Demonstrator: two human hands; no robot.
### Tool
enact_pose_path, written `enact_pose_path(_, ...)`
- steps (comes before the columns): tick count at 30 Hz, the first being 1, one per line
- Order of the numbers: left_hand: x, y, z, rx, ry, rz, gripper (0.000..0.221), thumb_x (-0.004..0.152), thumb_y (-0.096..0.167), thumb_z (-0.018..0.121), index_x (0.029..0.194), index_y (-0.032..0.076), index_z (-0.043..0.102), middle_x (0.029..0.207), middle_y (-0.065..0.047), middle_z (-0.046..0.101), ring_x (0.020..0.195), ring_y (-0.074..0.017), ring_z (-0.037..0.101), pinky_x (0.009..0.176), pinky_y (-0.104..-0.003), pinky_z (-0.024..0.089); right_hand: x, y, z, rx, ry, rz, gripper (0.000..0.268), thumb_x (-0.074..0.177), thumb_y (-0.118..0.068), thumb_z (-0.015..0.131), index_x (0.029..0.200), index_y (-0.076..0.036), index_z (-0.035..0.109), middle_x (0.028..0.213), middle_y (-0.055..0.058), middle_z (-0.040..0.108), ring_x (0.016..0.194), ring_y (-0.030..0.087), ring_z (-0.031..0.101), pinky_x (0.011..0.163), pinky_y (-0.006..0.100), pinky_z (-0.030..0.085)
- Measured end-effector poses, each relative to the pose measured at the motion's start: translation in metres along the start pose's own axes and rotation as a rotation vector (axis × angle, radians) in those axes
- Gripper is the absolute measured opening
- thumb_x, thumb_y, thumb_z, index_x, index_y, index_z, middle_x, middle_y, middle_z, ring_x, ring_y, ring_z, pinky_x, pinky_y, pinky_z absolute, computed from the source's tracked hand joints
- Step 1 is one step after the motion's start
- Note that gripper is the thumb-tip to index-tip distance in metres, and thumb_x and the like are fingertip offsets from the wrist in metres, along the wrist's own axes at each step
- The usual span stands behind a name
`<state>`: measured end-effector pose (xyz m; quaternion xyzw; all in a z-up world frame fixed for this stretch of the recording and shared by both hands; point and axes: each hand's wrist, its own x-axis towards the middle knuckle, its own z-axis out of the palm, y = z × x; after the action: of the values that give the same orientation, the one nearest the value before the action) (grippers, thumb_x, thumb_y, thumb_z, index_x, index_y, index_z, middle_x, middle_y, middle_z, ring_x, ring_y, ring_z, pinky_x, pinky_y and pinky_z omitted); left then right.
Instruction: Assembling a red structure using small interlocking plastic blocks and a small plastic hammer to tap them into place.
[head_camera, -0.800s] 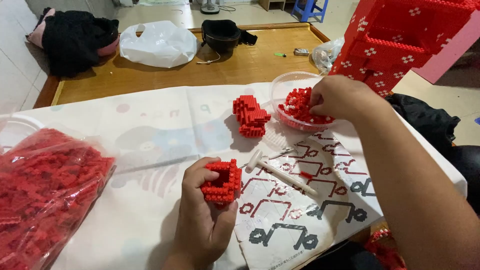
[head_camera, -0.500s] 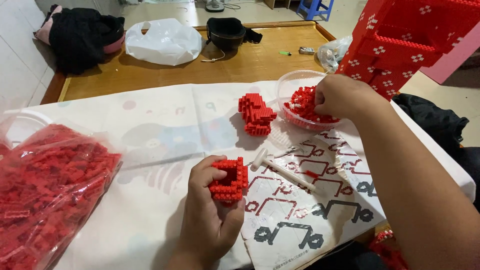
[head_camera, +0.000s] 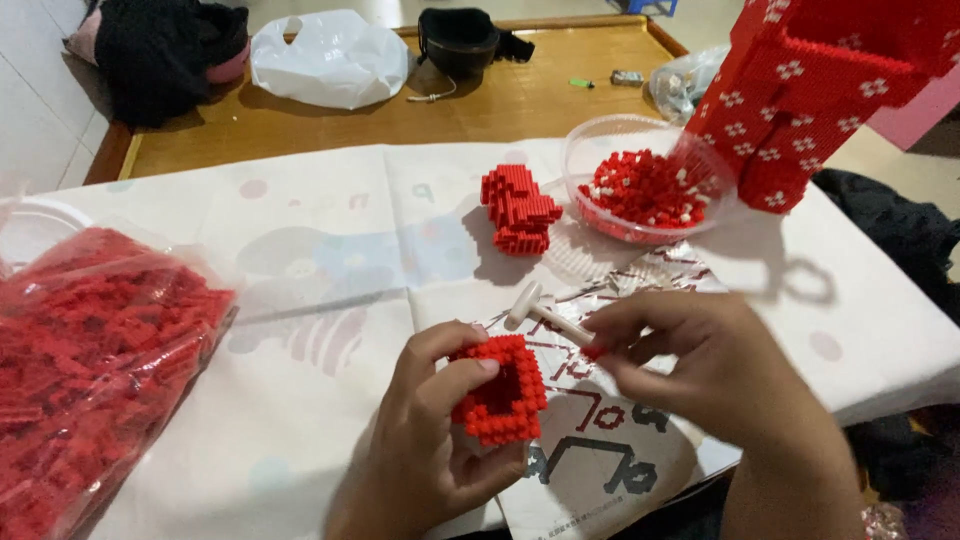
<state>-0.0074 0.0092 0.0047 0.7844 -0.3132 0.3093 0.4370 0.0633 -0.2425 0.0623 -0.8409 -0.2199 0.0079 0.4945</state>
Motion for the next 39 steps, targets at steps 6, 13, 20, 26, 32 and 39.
enact_pose_path(6,0.000,-0.002,0.008,-0.030,0.143,-0.069,0.068,0.081,0.025,0.086,0.131,0.007,0.044,0.127,-0.024,0.054,0.120,-0.0315,0.060,0.103,-0.037,0.056,-0.003,-0.004,0.007,0.160,-0.204,-0.183,0.006,0.080,-0.003,0.079,0.087,-0.004,0.080,0.094,0.010,0.086,0.086,0.015,0.082,0.073,0.024,0.066)
enact_pose_path(13,0.002,-0.003,0.014,0.045,0.243,-0.176,0.065,0.075,0.023,0.079,0.129,0.007,0.046,0.124,-0.022,0.058,0.117,-0.0299,0.064,0.099,-0.036,0.057,-0.013,0.010,0.001,0.428,-0.084,-0.136,0.014,0.071,0.003,0.083,0.084,0.004,0.076,0.085,0.019,0.082,0.062,0.021,0.082,0.058,0.025,0.072)
enact_pose_path(20,0.001,-0.003,0.016,0.082,0.200,-0.203,0.065,0.076,0.029,0.080,0.129,0.007,0.049,0.126,-0.019,0.057,0.118,-0.0284,0.064,0.100,-0.035,0.057,-0.011,0.012,-0.008,0.259,0.047,0.021,0.019,0.069,-0.001,0.087,0.087,0.004,0.083,0.068,0.013,0.081,0.054,0.013,0.072,0.049,0.019,0.060)
enact_pose_path(26,0.003,-0.002,0.017,0.081,0.231,-0.199,0.062,0.075,0.027,0.079,0.128,0.007,0.053,0.124,-0.020,0.058,0.115,-0.0277,0.064,0.094,-0.033,0.059,-0.006,0.010,-0.019,0.073,0.294,0.042,0.015,0.077,0.001,0.082,0.091,0.005,0.078,0.080,0.014,0.081,0.065,0.013,0.072,0.056,0.021,0.059)
enact_pose_path(32,0.003,-0.002,0.017,0.467,0.195,-0.111,0.046,0.084,0.016,0.085,0.123,0.017,0.062,0.135,-0.024,0.049,0.124,-0.0419,0.057,0.105,-0.051,0.052,-0.012,-0.005,0.011,0.306,0.240,0.027,0.018,0.070,0.011,0.081,0.087,0.006,0.078,0.073,0.016,0.082,0.056,0.014,0.072,0.049,0.022,0.060)
enact_pose_path(39,0.016,0.014,0.010,0.652,0.054,-0.188,0.045,0.083,0.044,0.078,0.123,0.023,0.071,0.160,-0.026,0.030,0.152,-0.0509,0.022,0.120,-0.079,0.003,0.001,-0.005,0.033,-0.269,0.173,-0.629,0.009,0.085,0.001,0.076,0.091,-0.004,0.075,0.087,0.005,0.078,0.080,0.017,0.076,0.078,0.028,0.063)
